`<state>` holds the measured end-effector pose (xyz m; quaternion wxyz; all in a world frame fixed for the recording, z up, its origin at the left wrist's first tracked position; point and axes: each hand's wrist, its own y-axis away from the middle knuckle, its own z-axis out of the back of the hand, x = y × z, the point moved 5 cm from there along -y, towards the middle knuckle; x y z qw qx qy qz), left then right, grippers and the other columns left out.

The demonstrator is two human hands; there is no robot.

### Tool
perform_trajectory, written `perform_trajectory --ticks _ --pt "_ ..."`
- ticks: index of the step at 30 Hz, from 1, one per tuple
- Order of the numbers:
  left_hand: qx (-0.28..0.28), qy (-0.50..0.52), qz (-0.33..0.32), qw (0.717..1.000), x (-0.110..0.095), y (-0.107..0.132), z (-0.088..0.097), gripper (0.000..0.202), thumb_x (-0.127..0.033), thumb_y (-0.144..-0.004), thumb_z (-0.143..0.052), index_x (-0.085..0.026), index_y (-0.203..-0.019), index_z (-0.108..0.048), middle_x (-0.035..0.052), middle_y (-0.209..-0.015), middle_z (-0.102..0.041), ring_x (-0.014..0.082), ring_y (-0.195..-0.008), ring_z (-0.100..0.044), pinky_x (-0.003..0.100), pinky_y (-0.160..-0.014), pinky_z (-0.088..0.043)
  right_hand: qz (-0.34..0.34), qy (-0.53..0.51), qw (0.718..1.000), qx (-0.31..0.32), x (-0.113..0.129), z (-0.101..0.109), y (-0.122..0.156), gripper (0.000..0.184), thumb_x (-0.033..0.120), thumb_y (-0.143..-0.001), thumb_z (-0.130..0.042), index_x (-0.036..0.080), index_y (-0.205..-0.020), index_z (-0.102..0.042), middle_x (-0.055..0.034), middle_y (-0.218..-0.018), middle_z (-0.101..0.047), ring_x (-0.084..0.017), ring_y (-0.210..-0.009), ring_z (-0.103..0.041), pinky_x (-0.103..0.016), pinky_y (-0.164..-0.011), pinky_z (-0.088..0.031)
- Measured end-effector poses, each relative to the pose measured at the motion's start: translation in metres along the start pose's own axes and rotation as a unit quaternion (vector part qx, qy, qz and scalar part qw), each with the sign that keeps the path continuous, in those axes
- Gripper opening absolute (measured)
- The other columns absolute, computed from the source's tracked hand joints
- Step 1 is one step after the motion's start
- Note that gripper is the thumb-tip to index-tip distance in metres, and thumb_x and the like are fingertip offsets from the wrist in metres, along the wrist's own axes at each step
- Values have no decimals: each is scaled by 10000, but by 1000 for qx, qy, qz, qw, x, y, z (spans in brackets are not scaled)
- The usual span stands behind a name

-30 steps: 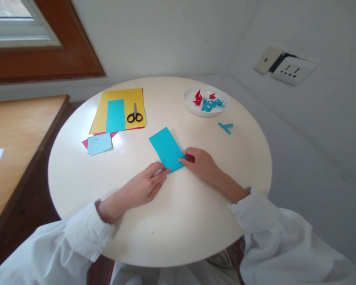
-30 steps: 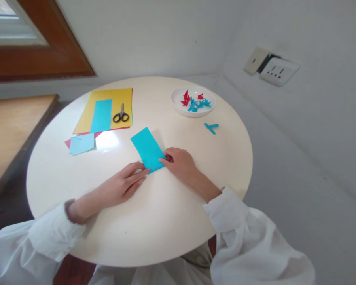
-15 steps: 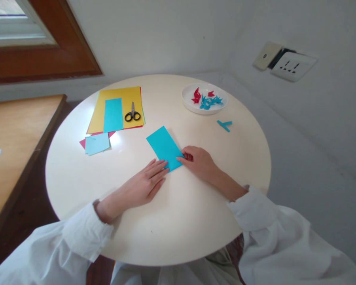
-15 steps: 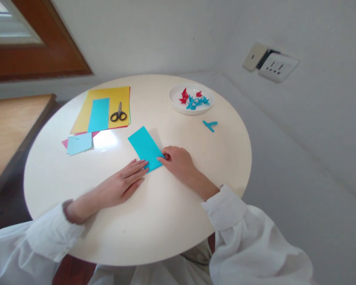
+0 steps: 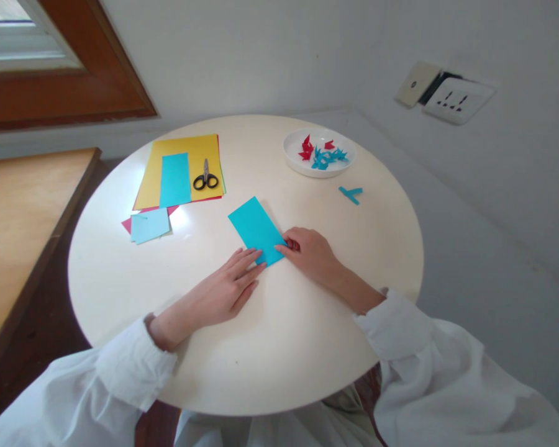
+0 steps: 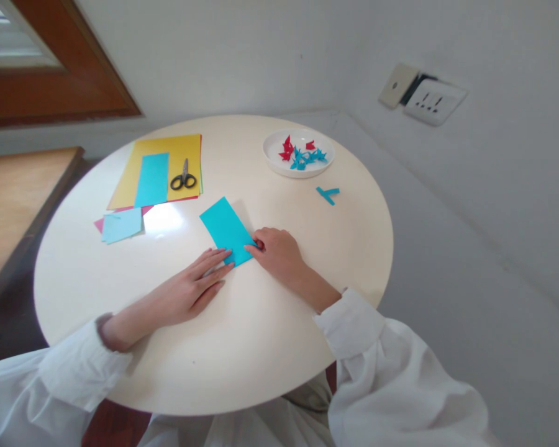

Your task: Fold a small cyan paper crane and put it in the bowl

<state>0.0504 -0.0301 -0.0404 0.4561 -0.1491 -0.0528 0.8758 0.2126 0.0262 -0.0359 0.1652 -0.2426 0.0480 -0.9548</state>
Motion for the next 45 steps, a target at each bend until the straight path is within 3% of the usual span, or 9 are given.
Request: perform_trajectory --ticks 8,20,45 --pt "11 -8 1 1000 -2 -2 2 394 -216 -903 -347 -83 -1262 -441 180 -1329 -451 265 -1288 -350 478 -1067 -325 29 2 999 -13 2 -1 3 160 247 -802 -559 167 -665 -535 -8 -642 -551 -128 -590 -440 -252 -598 -303" --pt "16 1 2 1000 -4 -3 5 403 -207 -899 -344 -150 -1291 -417 160 -1328 -435 273 -1279 -351 509 -1038 -344 66 72 995 -17 5 -4 5 155 265 -836 -518 161 -733 -570 -38 -682 -603 -162 -647 -494 -275 -642 -303" --pt "12 -7 27 1000 1 -4 2 456 -246 -885 -370 -126 -1325 -369 191 -1354 -372 313 -1268 -318 556 -1025 -301 52 130 990 -6 10 -5 6 193 260 -879 -457 134 -814 -587 -75 -758 -646 -188 -713 -543 -296 -673 -290"
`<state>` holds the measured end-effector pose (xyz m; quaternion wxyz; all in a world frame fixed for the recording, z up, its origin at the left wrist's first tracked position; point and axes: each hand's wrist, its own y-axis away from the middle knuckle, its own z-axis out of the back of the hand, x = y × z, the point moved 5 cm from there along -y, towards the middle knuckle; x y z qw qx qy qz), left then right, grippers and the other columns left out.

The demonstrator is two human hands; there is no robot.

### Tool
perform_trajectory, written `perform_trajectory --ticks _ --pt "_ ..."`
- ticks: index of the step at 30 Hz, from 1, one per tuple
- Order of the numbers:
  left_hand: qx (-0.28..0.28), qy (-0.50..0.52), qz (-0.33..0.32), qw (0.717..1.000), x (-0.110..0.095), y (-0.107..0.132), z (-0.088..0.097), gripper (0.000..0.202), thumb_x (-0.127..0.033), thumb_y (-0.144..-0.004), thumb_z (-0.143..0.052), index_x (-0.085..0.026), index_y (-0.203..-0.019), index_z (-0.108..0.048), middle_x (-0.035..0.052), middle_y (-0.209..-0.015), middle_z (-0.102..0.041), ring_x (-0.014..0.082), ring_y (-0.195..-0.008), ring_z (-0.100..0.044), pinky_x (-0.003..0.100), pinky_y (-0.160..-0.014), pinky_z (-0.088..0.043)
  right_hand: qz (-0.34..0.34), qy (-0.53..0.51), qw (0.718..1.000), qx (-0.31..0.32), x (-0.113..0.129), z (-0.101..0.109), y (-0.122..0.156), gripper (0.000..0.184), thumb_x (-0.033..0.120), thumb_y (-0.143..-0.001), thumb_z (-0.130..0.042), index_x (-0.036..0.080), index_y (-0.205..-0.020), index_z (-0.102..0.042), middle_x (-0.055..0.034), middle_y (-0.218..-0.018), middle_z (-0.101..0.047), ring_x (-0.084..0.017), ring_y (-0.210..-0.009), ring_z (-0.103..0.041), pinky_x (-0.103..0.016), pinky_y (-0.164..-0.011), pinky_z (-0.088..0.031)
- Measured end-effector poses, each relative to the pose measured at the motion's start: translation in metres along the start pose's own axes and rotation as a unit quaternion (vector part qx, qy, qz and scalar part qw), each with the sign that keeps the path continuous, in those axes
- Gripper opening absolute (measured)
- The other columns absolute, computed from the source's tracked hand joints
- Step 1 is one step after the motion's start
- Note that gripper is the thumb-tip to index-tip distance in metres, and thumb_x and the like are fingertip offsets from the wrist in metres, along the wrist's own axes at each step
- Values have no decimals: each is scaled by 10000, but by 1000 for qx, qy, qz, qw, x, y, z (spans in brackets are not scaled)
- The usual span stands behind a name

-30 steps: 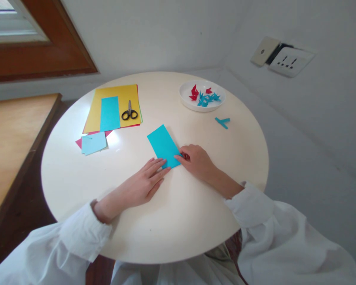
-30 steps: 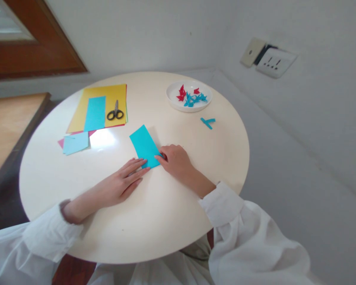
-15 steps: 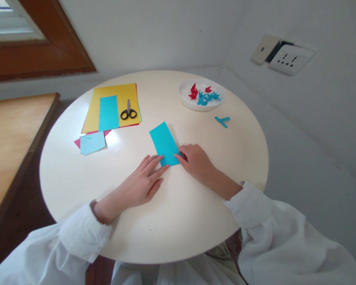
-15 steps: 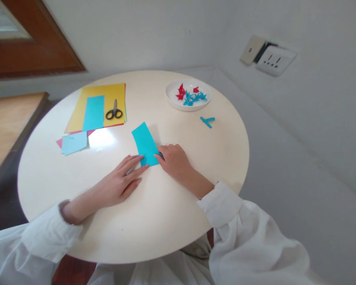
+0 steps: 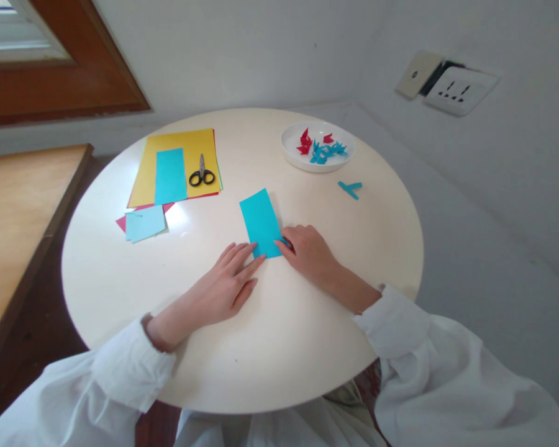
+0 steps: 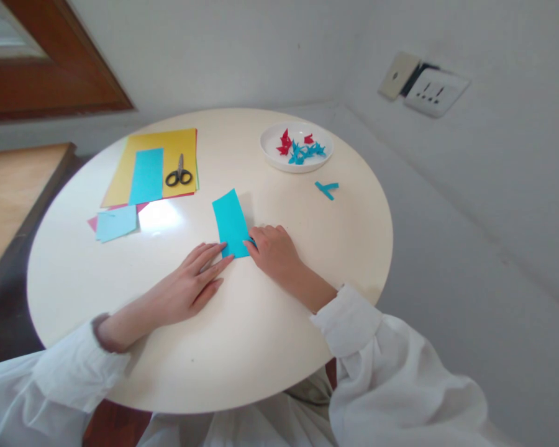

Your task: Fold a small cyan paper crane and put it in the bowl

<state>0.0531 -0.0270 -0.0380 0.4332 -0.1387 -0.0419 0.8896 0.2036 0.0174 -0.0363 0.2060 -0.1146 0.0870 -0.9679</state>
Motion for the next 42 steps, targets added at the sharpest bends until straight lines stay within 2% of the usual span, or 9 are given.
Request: perform_trajectory --ticks 3,6,12,20,25,30,37,42 --pt "-20 17 13 1000 0 1 2 466 -246 -881 -377 -126 -1331 -350 205 -1339 -367 321 -1261 -318 540 -993 -354 -5 -4 1000 4 -1 -1 -1 202 257 -886 -441 135 -815 -585 -77 -754 -643 -187 -716 -541 -297 -676 -289" --pt "-51 40 30 997 2 2 5 474 -241 -881 -378 -152 -1342 -314 189 -1289 -419 291 -1217 -382 506 -957 -408 -6 -12 1000 10 -1 -2 -1 193 254 -885 -438 136 -831 -581 -81 -765 -642 -188 -722 -539 -296 -679 -292" --pt "-62 23 3 998 2 4 6 406 -196 -877 -384 -172 -1283 -392 122 -1217 -543 244 -1164 -459 538 -1045 -297 -15 -22 1000 9 -2 -1 -2 196 252 -882 -430 143 -810 -576 -81 -752 -632 -192 -715 -531 -300 -671 -288" --pt "-58 26 10 998 3 4 4 390 -196 -874 -388 -140 -1257 -431 157 -1217 -525 259 -1177 -447 527 -1022 -340 -28 -60 998 20 -4 0 -3 223 372 -829 -524 162 -765 -561 -24 -653 -583 -156 -597 -471 -276 -634 -276" --pt "-59 17 4 998 2 3 5 387 -185 -869 -396 -107 -1246 -439 176 -1209 -507 268 -1183 -430 523 -1025 -337 -8 -39 999 14 -3 -1 -2 217 338 -853 -496 149 -772 -565 -39 -655 -601 -168 -616 -497 -289 -669 -282" --pt "-56 32 16 998 3 2 6 400 -194 -875 -383 -130 -1268 -416 171 -1230 -483 264 -1192 -417 521 -1017 -346 14 -25 1000 8 -1 -2 -1 213 312 -866 -478 142 -779 -572 -64 -684 -624 -183 -646 -526 -295 -674 -284" --pt "-41 39 35 998 6 2 3 425 -211 -885 -356 -172 -1308 -377 151 -1308 -456 263 -1243 -387 537 -1048 -289 -2 -32 999 15 -2 -3 -2 212 301 -873 -460 136 -808 -575 -74 -699 -637 -189 -648 -542 -297 -674 -298" --pt "-24 19 34 999 6 1 1 432 -214 -884 -351 -146 -1311 -368 166 -1299 -449 271 -1237 -380 545 -1048 -273 -6 -33 999 18 -2 -3 -3 197 291 -861 -472 136 -803 -579 -73 -696 -637 -189 -645 -546 -298 -672 -301"
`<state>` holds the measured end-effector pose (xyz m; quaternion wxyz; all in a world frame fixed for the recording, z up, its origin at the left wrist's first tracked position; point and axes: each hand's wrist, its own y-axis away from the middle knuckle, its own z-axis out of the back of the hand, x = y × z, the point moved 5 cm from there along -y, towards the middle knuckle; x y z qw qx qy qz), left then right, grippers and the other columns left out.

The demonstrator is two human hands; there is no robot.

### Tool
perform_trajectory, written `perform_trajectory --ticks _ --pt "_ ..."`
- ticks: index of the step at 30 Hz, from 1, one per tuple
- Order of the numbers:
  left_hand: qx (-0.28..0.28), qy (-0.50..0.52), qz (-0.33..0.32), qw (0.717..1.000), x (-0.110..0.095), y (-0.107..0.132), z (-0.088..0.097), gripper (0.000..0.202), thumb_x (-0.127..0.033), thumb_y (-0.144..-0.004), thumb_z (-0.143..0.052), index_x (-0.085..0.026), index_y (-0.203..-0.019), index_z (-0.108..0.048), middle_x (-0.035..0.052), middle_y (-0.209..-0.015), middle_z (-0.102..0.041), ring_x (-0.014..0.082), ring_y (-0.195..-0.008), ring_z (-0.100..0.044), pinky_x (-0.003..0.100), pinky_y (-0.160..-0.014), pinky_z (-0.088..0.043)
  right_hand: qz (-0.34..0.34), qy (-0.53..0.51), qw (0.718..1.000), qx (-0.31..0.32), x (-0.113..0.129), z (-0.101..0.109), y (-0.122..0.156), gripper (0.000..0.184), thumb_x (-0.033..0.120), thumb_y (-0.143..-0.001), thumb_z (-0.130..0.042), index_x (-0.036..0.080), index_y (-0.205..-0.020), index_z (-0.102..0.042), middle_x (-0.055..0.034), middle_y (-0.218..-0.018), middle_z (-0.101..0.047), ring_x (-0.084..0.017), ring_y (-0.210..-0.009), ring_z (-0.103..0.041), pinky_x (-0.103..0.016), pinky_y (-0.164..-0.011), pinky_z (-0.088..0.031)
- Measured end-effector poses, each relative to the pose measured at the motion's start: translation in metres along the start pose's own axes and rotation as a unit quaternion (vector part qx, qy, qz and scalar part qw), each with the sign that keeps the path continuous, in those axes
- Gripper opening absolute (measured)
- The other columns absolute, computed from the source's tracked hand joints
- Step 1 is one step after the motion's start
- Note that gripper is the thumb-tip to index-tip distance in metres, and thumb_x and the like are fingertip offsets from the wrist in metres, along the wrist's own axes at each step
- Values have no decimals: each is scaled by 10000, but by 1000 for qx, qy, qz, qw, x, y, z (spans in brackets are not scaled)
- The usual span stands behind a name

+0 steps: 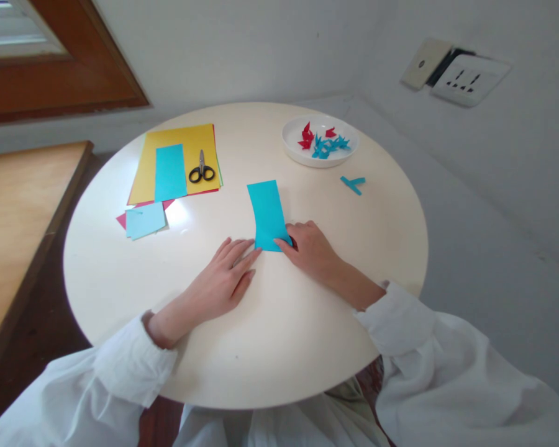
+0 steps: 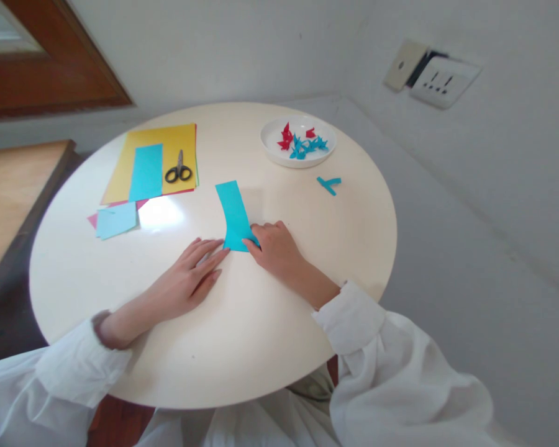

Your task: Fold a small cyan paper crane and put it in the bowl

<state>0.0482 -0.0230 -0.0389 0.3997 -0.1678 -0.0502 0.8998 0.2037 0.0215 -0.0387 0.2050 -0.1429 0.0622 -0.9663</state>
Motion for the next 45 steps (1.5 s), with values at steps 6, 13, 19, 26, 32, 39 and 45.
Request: perform_trajectory --ticks 6,13,19,26,32,39,45 --pt "7 -15 -2 1000 -1 -2 1 437 -216 -884 -335 -153 -1316 -361 165 -1268 -454 282 -1220 -383 555 -1025 -288 -8 -13 1000 3 1 0 -1 186 276 -848 -483 145 -766 -585 -60 -672 -632 -181 -630 -548 -297 -672 -308" --pt "8 9 23 1000 2 -3 1 482 -264 -891 -344 -164 -1359 -290 172 -1336 -396 292 -1250 -349 535 -1015 -303 -32 -63 998 -4 -2 2 -1 200 274 -833 -496 157 -684 -562 -25 -620 -599 -147 -574 -494 -285 -656 -323" --pt "46 40 25 998 6 -4 1 508 -308 -911 -319 -190 -1394 -214 123 -1429 -330 247 -1324 -274 505 -1077 -213 -62 -131 989 -25 -10 4 2 266 324 -820 -509 169 -604 -520 4 -559 -551 -115 -512 -425 -256 -558 -301" --pt "47 59 6 997 9 -7 10 478 -297 -901 -348 -208 -1367 -295 93 -1403 -382 244 -1303 -310 498 -1084 -204 -36 -201 979 -10 -14 7 4 275 333 -813 -511 168 -593 -501 7 -590 -569 -104 -526 -448 -240 -539 -304" --pt "56 27 -40 997 9 -8 8 456 -242 -897 -350 -221 -1352 -330 81 -1336 -468 231 -1264 -364 499 -1081 -210 -38 -217 976 -2 -13 10 4 248 313 -811 -513 169 -610 -498 14 -591 -560 -104 -534 -449 -230 -534 -301" --pt "62 -17 -39 997 9 -5 2 449 -238 -901 -332 -186 -1346 -349 95 -1349 -456 238 -1273 -351 502 -1085 -197 -35 -159 987 -10 -8 11 3 224 269 -785 -548 172 -598 -472 30 -565 -518 -102 -521 -422 -259 -630 -305" --pt "66 -24 -37 997 8 -6 1 462 -249 -904 -314 -199 -1363 -321 100 -1338 -456 242 -1269 -346 515 -1077 -207 -46 -101 994 -6 -9 8 2 231 267 -782 -563 173 -592 -469 26 -549 -510 -114 -520 -422 -281 -678 -298"
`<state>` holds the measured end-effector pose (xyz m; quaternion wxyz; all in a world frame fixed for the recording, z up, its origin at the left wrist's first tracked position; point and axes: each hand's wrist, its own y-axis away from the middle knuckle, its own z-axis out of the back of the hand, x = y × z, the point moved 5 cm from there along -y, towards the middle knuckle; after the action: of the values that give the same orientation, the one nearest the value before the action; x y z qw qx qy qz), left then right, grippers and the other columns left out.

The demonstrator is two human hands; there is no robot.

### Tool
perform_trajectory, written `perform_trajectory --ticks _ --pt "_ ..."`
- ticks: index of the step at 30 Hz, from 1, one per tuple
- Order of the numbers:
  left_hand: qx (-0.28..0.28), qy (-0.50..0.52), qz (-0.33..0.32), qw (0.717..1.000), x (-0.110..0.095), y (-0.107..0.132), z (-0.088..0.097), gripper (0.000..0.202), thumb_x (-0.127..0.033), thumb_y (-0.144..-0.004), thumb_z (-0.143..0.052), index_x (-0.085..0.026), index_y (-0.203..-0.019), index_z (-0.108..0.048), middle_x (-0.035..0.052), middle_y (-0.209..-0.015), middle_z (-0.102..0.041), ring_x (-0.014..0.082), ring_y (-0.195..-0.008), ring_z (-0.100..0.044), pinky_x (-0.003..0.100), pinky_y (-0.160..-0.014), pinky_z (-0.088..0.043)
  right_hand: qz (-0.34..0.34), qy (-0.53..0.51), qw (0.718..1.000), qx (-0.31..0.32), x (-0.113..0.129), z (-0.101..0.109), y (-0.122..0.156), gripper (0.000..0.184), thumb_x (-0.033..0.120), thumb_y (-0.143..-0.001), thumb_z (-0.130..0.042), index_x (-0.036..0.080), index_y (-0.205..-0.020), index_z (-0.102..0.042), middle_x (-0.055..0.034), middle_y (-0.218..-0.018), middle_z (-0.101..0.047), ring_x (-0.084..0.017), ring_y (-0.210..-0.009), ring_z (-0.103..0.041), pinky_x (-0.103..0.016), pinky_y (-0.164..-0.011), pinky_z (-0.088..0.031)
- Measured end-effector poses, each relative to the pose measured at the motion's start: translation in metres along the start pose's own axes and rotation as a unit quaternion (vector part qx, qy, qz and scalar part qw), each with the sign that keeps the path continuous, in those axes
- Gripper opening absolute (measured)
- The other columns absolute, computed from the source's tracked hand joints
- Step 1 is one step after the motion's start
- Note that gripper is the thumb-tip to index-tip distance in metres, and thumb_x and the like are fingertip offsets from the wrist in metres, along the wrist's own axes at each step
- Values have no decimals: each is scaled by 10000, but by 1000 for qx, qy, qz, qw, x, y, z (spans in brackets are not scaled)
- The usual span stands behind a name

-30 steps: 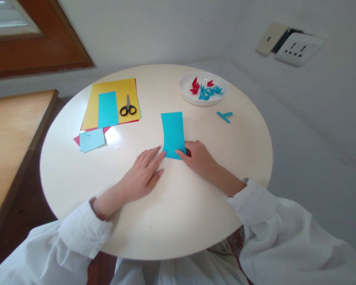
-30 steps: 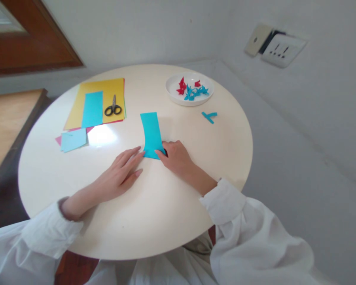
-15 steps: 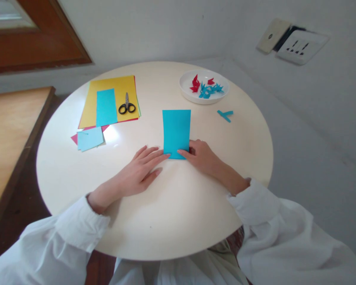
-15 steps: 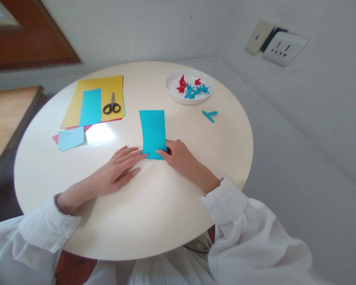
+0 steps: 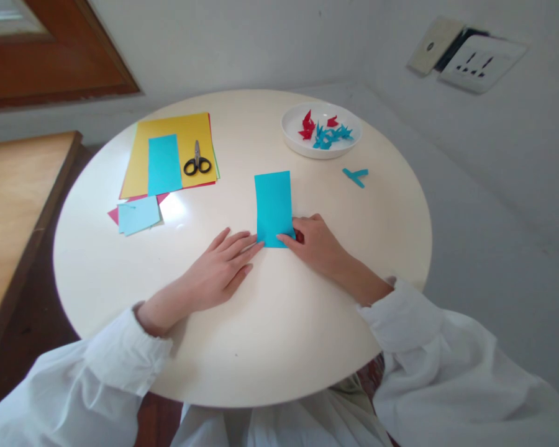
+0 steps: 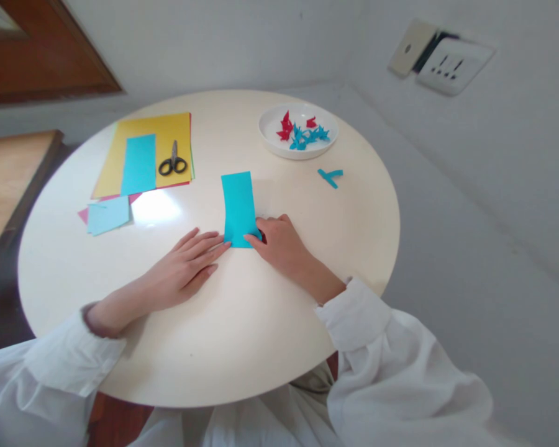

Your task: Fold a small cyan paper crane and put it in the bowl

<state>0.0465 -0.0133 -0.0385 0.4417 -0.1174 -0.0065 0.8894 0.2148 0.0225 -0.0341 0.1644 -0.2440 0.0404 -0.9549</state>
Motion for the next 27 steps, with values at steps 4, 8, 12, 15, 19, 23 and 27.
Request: perform_trajectory --ticks 4,8,12,15,19,23,27 --pt "-1 -1 -3 1000 0 0 -1 471 -255 -905 -310 -205 -1374 -300 102 -1334 -456 247 -1268 -344 522 -1073 -209 7 21 1000 -5 0 -1 0 225 276 -788 -556 169 -602 -488 11 -571 -539 -123 -537 -444 -284 -686 -295" --pt "-1 -6 -2 1000 0 0 -1 470 -251 -905 -310 -194 -1372 -306 105 -1335 -455 244 -1267 -346 514 -1075 -210 12 24 1000 -4 0 -1 1 225 282 -796 -541 170 -605 -499 12 -563 -543 -122 -528 -445 -284 -682 -290" --pt "-2 -9 -3 1000 0 0 -2 472 -250 -904 -310 -194 -1373 -303 105 -1331 -456 246 -1262 -351 514 -1071 -218 7 23 1000 -5 0 -1 0 227 289 -794 -545 169 -605 -504 15 -554 -538 -118 -518 -438 -285 -683 -291" --pt "-5 -13 -3 1000 0 0 -2 475 -245 -905 -304 -195 -1378 -294 106 -1325 -459 246 -1257 -355 514 -1067 -224 5 24 1000 -7 0 -1 0 223 286 -789 -549 169 -604 -506 17 -549 -532 -116 -511 -429 -284 -678 -291" --pt "-6 -14 -2 1000 -2 -1 -1 472 -236 -905 -299 -193 -1376 -296 109 -1319 -460 247 -1252 -357 514 -1065 -227 5 22 1000 -9 0 -1 0 218 280 -789 -539 171 -603 -508 16 -548 -530 -118 -516 -432 -281 -669 -288" --pt "-6 -14 6 1000 -3 -3 -1 463 -226 -903 -301 -176 -1363 -324 116 -1304 -468 252 -1240 -365 512 -1059 -237 -1 24 1000 -4 0 -1 0 216 272 -783 -545 170 -598 -502 17 -546 -522 -118 -517 -429 -281 -672 -287" --pt "-8 -8 13 1000 -3 -3 -2 462 -216 -902 -293 -181 -1362 -322 116 -1303 -466 257 -1232 -371 522 -1050 -242 -1 20 1000 -2 0 -1 0 220 273 -783 -552 171 -597 -493 29 -538 -504 -107 -501 -404 -277 -672 -287"
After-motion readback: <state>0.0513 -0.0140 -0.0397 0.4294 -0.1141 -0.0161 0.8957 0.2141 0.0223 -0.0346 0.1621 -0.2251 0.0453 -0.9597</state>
